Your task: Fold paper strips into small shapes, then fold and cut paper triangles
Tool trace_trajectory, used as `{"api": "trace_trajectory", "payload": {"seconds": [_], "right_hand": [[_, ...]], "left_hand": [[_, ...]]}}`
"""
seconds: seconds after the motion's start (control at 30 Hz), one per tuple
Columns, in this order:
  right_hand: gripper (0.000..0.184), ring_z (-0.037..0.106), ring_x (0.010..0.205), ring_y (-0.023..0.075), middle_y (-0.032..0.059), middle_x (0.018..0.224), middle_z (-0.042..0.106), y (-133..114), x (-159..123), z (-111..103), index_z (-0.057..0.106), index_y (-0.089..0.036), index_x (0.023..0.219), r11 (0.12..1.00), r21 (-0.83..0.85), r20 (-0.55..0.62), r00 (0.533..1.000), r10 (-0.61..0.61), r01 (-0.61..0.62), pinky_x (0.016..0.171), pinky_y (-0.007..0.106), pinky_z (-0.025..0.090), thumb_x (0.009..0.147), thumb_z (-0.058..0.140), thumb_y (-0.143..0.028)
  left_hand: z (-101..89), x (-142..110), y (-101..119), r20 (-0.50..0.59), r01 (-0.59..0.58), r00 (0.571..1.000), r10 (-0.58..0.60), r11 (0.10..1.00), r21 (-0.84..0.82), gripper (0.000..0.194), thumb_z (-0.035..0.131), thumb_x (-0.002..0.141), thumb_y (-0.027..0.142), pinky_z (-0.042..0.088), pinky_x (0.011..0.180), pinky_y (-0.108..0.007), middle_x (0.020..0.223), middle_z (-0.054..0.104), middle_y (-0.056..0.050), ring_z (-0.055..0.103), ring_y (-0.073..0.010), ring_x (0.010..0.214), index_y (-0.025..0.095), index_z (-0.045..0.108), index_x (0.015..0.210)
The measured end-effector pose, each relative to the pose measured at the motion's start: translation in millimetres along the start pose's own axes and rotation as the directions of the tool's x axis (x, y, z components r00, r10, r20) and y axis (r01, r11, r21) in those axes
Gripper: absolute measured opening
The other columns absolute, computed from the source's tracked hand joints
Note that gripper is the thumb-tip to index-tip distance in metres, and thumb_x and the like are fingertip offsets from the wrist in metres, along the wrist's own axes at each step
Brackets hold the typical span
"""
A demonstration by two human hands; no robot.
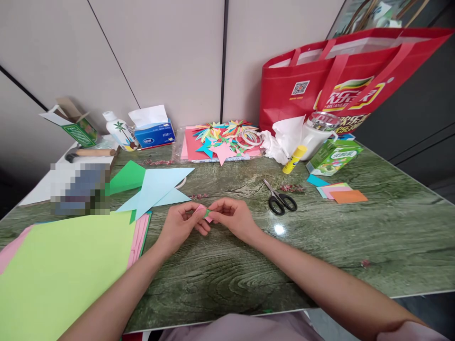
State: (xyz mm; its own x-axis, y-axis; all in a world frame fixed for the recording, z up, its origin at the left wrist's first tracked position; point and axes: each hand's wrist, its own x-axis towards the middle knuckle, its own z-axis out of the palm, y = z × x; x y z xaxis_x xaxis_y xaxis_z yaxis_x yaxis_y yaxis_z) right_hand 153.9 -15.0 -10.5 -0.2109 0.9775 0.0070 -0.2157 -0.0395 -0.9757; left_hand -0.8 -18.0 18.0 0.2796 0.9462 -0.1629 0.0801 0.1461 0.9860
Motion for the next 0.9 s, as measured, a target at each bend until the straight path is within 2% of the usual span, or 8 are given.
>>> {"api": "trace_trajectory", "payload": {"seconds": [0.13, 0.27, 0.37, 0.47, 0.6, 0.73, 0.83, 0.9], "right_hand": [[0.02, 0.058, 0.057, 0.0103, -0.0006, 0.066, 0.064, -0.2, 0.7, -1.6, 0.064, -0.016, 0.075, 0.998, 0.045, 0.035, 0.999, 0.036, -0.038, 0.058, 0.025, 0.051, 0.062, 0.072, -0.028], [0.024, 0.058, 0.056, 0.0104, -0.0016, 0.065, 0.061, 2.5, 0.8, -1.3, 0.061, -0.016, 0.076, 1.0, 0.007, -0.015, 1.0, 0.024, -0.024, 0.057, 0.025, 0.051, 0.059, 0.074, -0.027], [0.016, 0.057, 0.057, 0.0106, -0.0012, 0.065, 0.058, 4.2, -1.7, -0.4, 0.057, -0.017, 0.072, 0.987, -0.148, -0.062, 0.995, -0.075, 0.065, 0.055, 0.023, 0.049, 0.065, 0.068, -0.024], [0.009, 0.057, 0.065, 0.0122, 0.0016, 0.075, 0.058, 4.3, -4.9, -0.7, 0.058, -0.018, 0.074, 0.928, -0.326, -0.042, 0.978, -0.207, 0.182, 0.056, 0.023, 0.049, 0.07, 0.064, -0.023], [0.008, 0.058, 0.07, 0.0135, 0.0035, 0.08, 0.058, 4.2, -5.9, -1.3, 0.062, -0.018, 0.077, 0.887, -0.394, -0.038, 0.959, -0.28, 0.243, 0.058, 0.024, 0.05, 0.071, 0.064, -0.023], [0.011, 0.059, 0.059, 0.0113, 0.0013, 0.074, 0.061, 3.1, -3.7, 0.4, 0.063, -0.018, 0.08, 0.966, -0.218, -0.044, 0.987, -0.153, 0.14, 0.057, 0.025, 0.052, 0.072, 0.063, -0.024], [0.017, 0.061, 0.053, 0.0107, -0.0006, 0.07, 0.064, 0.3, -1.5, 0.9, 0.063, -0.017, 0.082, 1.0, -0.015, 0.034, 0.999, -0.002, 0.003, 0.054, 0.026, 0.054, 0.07, 0.066, -0.029], [0.02, 0.062, 0.053, 0.0113, -0.0009, 0.068, 0.065, -1.6, 0.0, -0.3, 0.064, -0.017, 0.082, 0.997, 0.064, 0.072, 0.996, 0.049, -0.053, 0.055, 0.026, 0.056, 0.068, 0.068, -0.031]], "left_hand": [[0.5, -0.4, 2.5, -0.005, 0.0, 1.0, 0.0, 1.0, -0.02, 0.024, 0.059, 0.077, 0.036, 0.054, 0.052, -0.027, 0.063, 0.066, -0.004, 0.062, -0.0145, 0.052, 0.012, 0.061, 0.075], [0.3, 0.5, 1.9, -0.053, -0.008, 0.999, 0.007, 1.0, -0.012, 0.023, 0.06, 0.077, 0.034, 0.054, 0.058, -0.027, 0.064, 0.066, -0.004, 0.064, -0.0153, 0.06, 0.011, 0.062, 0.075], [-0.3, 1.5, -0.2, -0.063, 0.015, 0.998, -0.016, 1.0, -0.016, 0.024, 0.061, 0.076, 0.034, 0.055, 0.06, -0.027, 0.065, 0.067, -0.005, 0.064, -0.0158, 0.062, 0.01, 0.063, 0.075], [0.2, 1.4, -0.9, -0.06, 0.041, 0.997, -0.042, 0.999, -0.025, 0.025, 0.061, 0.076, 0.035, 0.055, 0.058, -0.027, 0.065, 0.066, -0.005, 0.064, -0.0157, 0.062, 0.01, 0.064, 0.075], [0.3, 0.4, -0.2, -0.05, 0.025, 0.998, -0.024, 0.999, 0.023, 0.024, 0.06, 0.076, 0.035, 0.054, 0.055, -0.026, 0.065, 0.066, -0.005, 0.062, -0.0148, 0.059, 0.01, 0.064, 0.074], [-3.5, 1.5, -1.0, -0.007, 0.008, 1.0, -0.008, 0.998, 0.059, 0.024, 0.06, 0.076, 0.034, 0.052, 0.05, -0.023, 0.067, 0.065, -0.004, 0.062, -0.0136, 0.057, 0.012, 0.064, 0.071], [-7.6, 3.1, -1.4, 0.0, 0.019, 1.0, -0.019, 0.998, 0.066, 0.021, 0.064, 0.073, 0.033, 0.048, 0.044, -0.019, 0.063, 0.063, 0.0, 0.057, -0.0091, 0.046, 0.012, 0.064, 0.069], [-9.4, 3.6, -0.6, 0.011, 0.031, 0.999, -0.031, 0.999, 0.036, 0.02, 0.065, 0.072, 0.032, 0.048, 0.044, -0.019, 0.063, 0.062, 0.001, 0.056, -0.0082, 0.045, 0.012, 0.064, 0.069]]}}
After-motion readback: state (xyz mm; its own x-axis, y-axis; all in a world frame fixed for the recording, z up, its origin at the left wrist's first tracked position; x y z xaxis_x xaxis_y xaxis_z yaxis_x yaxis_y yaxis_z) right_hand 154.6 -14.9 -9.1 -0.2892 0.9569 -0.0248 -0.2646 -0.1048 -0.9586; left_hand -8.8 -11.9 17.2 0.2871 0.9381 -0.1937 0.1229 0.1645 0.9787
